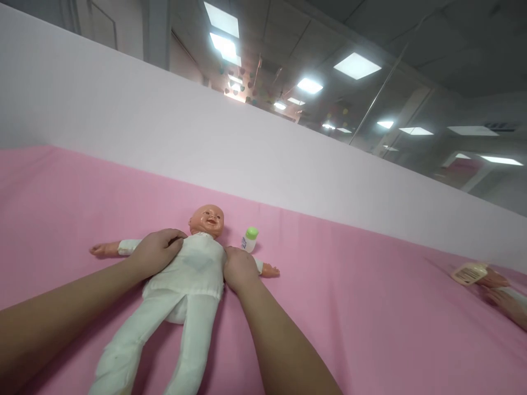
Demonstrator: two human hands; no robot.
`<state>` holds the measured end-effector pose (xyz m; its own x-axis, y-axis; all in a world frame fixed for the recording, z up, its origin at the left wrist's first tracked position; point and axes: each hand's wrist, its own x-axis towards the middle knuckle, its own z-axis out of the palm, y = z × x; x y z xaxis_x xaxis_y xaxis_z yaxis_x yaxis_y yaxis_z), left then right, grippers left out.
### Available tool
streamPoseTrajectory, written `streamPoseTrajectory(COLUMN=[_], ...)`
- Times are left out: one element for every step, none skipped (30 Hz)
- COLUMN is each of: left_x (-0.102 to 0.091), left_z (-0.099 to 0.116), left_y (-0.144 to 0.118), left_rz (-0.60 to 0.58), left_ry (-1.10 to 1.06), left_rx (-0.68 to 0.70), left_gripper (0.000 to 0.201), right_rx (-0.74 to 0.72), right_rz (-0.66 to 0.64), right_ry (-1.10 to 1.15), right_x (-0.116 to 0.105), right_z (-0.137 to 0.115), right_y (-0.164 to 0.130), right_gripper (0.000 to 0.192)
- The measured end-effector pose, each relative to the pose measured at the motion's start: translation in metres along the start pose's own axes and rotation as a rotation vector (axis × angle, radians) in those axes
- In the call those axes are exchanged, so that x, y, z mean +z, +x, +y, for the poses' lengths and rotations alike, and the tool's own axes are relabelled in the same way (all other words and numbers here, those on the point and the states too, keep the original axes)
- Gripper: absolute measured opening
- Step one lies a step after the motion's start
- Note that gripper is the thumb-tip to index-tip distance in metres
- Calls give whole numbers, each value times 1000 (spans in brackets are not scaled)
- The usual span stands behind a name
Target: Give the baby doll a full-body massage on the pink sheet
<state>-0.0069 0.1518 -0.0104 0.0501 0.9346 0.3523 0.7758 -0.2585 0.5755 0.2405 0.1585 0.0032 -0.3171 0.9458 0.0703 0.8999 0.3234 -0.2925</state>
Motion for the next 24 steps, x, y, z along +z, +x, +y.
streamPoseTrajectory(left_x=[-1,-3,-5,-6,-7,-8,-8,-8,-8,-7,-6,-6,-5,-5,-5,-5,-6,-6,-6,-6,-5,-5,-4,-3], left_z=[4,9,17,27,38,50,62,74,85,93,100,104,106,107,106,104,101,96,91,85,79,73,66,60], left_y=[-2,-6,-11,-17,-24,-33,-42,-50,-58,-64,-69,-72,-73,-73,-71,-68,-65,-60,-56,-51,-46,-42,-37,-34], left_rz=[24,48,65,69,47,-12,-90,-178,-265,-345,-397,-436,-456,-461,-455,-443,-429,-411,-395,-379,-359,-341,-322,-310], left_ry=[-28,-64,-107,-155,-204,-255,-299,-322,-325,-303,-292,-280,-270,-262,-250,-233,-210,-185,-161,-138,-118,-101,-88,-77], left_rx=[19,50,93,153,218,293,388,499,615,703,763,808,834,850,855,849,831,802,768,728,682,640,596,562], left_gripper=[28,27,25,24,24,23,22,21,20,21,21,22,23,24,24,25,26,27,29,31,34,36,39,41], right_rx=[23,29,27,26,25,22,19,15,11,8,5,2,-1,-6,-11,-15,-20,-24,-29,-36,-43,-50,-56,-61], right_rz=[-2,2,6,11,17,23,32,40,46,52,56,60,63,66,69,69,67,62,58,55,56,60,65,70], right_ry=[-26,-41,-49,-57,-64,-67,-70,-71,-72,-72,-72,-71,-70,-68,-65,-61,-56,-50,-43,-36,-28,-19,-10,-1], right_x=[0,1,2,3,3,4,4,5,5,5,5,5,5,5,5,5,6,6,6,7,7,7,7,7], right_z=[1,2,3,4,4,4,4,4,4,4,4,5,5,5,5,6,6,7,7,8,8,9,9,9], right_y=[1,2,2,2,2,2,1,1,0,0,-1,-1,-1,-2,-2,-2,-2,-2,-2,-2,-1,-1,-1,-1], right_gripper=[35,33,32,31,30,30,30,31,31,32,32,33,33,32,32,31,30,29,29,29,29,29,29,30])
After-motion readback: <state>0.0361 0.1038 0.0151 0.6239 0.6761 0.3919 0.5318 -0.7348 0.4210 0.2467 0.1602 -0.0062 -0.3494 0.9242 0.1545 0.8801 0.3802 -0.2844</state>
